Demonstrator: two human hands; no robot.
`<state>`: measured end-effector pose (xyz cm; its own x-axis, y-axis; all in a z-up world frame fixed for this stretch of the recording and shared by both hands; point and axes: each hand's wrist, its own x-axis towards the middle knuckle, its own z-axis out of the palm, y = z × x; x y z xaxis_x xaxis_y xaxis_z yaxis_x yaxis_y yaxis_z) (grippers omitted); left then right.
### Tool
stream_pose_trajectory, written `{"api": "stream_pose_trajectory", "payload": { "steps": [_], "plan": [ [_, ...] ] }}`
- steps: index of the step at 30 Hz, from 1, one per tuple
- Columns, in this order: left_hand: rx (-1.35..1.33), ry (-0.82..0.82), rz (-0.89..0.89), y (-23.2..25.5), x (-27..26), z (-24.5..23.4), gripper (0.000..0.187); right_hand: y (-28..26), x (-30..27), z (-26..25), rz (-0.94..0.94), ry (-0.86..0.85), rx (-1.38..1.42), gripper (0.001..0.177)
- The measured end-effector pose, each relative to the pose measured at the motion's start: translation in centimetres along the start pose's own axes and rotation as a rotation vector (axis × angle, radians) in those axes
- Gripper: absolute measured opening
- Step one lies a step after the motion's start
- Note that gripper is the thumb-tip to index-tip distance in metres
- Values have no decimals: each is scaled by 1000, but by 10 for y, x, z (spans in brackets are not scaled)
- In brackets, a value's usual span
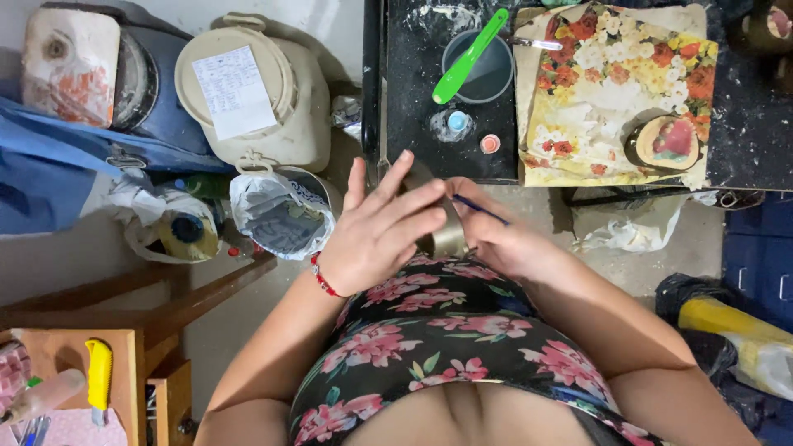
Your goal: The person paints a dental mold with a brush, dipping it into a small paint container and applying color to the teeth and gum areas. They also paint the interior of a metal dental tray and use a tool to scrape or clean the mold's surface.
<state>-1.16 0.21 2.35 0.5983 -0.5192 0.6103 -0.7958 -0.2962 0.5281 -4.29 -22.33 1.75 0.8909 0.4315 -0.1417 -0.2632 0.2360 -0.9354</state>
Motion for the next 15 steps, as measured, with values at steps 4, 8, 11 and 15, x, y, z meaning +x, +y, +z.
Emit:
{"api": "stream_pose_trajectory", "payload": {
  "steps": [4,8,11,15],
  "plan": [
    [7,-123,-282,8,-9,3,114,-12,12,13,-135,8,30,89],
    [-1343,-10,-728,2,-7,2,120,-19,19,12,-253,10,-85,98],
    [-1370,68,-748,-14,-25,19,113,-27,22,6,-305,-15,-336,114],
    [-1314,292,-810,-20,-33,24,101,-7,38,-58,-477,196,-562,51]
  ]
}}
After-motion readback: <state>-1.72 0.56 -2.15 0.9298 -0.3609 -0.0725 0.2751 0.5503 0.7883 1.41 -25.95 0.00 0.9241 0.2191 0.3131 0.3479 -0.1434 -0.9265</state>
